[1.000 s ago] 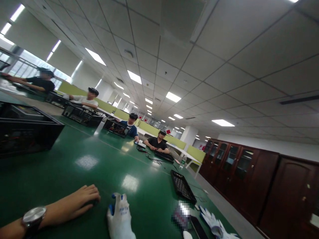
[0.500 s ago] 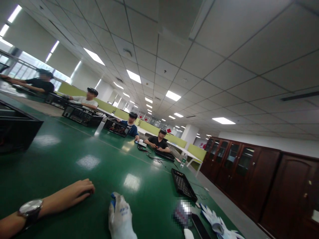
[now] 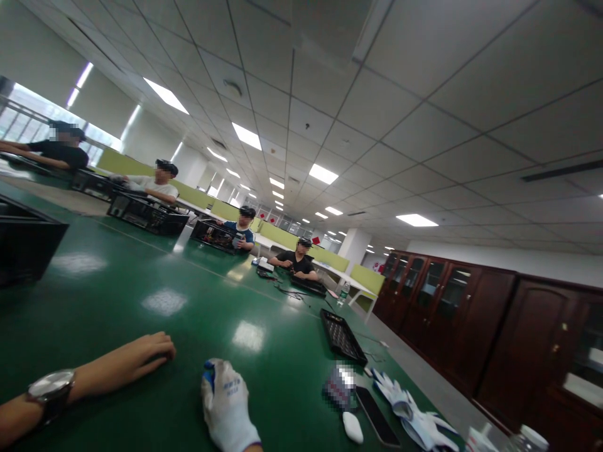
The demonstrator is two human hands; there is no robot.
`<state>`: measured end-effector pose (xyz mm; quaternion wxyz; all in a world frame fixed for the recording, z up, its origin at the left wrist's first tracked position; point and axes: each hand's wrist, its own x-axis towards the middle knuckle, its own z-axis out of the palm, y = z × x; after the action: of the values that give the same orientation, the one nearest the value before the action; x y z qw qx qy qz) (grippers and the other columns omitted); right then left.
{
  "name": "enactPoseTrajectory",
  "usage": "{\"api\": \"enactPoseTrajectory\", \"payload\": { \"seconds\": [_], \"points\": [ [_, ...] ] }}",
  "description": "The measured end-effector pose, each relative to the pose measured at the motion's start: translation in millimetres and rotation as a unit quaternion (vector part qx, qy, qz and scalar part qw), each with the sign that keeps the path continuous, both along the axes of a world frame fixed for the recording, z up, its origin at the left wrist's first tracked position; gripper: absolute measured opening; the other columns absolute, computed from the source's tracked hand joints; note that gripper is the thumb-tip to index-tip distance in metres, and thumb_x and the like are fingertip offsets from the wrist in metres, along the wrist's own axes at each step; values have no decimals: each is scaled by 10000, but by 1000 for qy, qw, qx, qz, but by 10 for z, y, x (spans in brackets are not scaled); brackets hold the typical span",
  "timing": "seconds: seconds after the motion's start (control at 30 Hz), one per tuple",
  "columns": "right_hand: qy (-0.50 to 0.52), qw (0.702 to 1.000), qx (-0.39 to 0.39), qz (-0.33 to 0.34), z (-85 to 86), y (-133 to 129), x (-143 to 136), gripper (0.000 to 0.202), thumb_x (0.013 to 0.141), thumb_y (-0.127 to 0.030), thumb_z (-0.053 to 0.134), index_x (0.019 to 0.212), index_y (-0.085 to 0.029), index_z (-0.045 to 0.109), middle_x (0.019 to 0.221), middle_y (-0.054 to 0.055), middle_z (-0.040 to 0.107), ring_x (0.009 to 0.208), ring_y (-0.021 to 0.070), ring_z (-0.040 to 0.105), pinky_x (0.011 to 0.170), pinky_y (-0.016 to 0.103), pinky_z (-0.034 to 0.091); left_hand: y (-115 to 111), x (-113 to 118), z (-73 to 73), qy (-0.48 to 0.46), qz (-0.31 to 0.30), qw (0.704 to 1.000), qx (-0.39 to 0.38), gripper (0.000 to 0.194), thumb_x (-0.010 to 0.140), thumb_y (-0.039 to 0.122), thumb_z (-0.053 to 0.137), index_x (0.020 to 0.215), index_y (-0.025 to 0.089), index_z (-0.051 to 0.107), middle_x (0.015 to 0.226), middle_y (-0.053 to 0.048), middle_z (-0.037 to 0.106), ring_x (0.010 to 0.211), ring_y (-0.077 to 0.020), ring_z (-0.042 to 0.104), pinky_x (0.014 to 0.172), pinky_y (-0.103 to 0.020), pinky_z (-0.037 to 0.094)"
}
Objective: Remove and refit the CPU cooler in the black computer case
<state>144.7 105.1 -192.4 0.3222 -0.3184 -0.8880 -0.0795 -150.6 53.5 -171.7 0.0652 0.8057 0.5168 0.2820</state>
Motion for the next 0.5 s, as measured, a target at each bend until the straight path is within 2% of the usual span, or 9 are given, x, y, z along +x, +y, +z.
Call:
{"api": "enactPoseTrajectory", "payload": {
  "seconds": [0.3,0.5],
  "points": [
    [-11,1000,0,-22,114,-151,-4,284,1017,-333,502,1242,-284,667,1085,75,743,963,260,747,865,370,609,-6,-20,-15,-13,-8,1000,15,280,1028,277,458,1107,270,727,1132,-72,709,1036,-252,673,935,-350,527],
    [8,999,-17,-35,141,-175,-17,265,1002,-343,511,1199,-270,672,1063,88,743,941,271,746,837,382,607,7,-21,-56,-21,-5,999,35,266,1030,305,494,1143,309,734,1177,-49,730,1111,-261,680,1031,-374,511]
  ]
}}
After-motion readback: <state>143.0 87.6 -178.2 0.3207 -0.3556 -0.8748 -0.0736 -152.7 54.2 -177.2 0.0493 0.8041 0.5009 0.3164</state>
